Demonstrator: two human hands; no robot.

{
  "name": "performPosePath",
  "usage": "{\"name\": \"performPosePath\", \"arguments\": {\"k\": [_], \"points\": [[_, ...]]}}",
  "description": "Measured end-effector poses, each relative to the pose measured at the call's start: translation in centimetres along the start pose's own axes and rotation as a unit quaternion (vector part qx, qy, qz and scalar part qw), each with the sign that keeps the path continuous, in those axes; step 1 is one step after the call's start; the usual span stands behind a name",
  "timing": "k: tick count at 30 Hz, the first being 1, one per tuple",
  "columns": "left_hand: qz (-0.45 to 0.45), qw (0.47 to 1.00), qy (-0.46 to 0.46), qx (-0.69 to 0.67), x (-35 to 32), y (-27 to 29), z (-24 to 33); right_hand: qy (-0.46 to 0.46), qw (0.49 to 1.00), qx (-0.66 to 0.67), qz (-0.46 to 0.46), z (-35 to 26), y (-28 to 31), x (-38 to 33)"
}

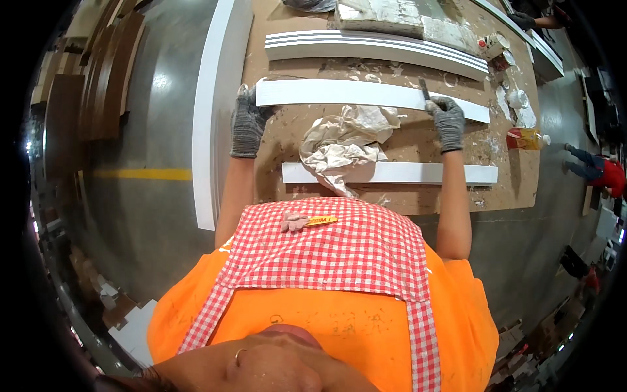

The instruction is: The person wipes long white wooden planks with a white cloth on a workbench. They handle the planks one at a time, wiping the surface and edges, then placing them back on the table or stacking them.

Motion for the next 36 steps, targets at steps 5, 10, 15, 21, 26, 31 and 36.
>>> {"name": "performPosePath", "arguments": {"k": [5,10,15,21,26,31,36], "points": [[-0.013,1.0,0.029,-0.001,-0.5,-0.9,1.2,0.143,0.988,0.001,-0.057,-7.8,-9.4,-6.4],[-0.012,0.997,0.043,-0.056,-0.9,0.2,1.0,0.119,0.991,-0.004,-0.059,-9.0,-10.0,-6.4],[-0.043,0.995,0.057,-0.073,-1.0,0.2,0.8,0.17,0.975,0.056,-0.133,-11.3,-13.7,-8.1],[-0.041,0.995,0.07,-0.058,-1.8,-1.3,1.8,0.272,0.947,-0.004,-0.174,-18.1,-19.1,-11.5],[-0.031,0.992,0.101,-0.068,-2.0,-0.3,1.5,0.31,0.931,-0.012,-0.194,-20.0,-21.5,-13.2],[-0.082,0.99,0.082,-0.076,-1.7,0.5,0.4,0.238,0.945,0.022,-0.222,-19.9,-21.4,-13.1],[-0.081,0.985,0.09,-0.123,-2.3,-0.6,1.1,0.207,0.935,0.043,-0.286,-20.6,-21.2,-13.0]]}}
Point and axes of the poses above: each hand's wrist, its own x-axis towards the middle knuckle, its own y-axis out of the back of the hand, z = x × y, the point moved 2 cm from there along x, towards the middle knuckle, and after that the axes turned 1 degree about -y, right-handed, at the moved point
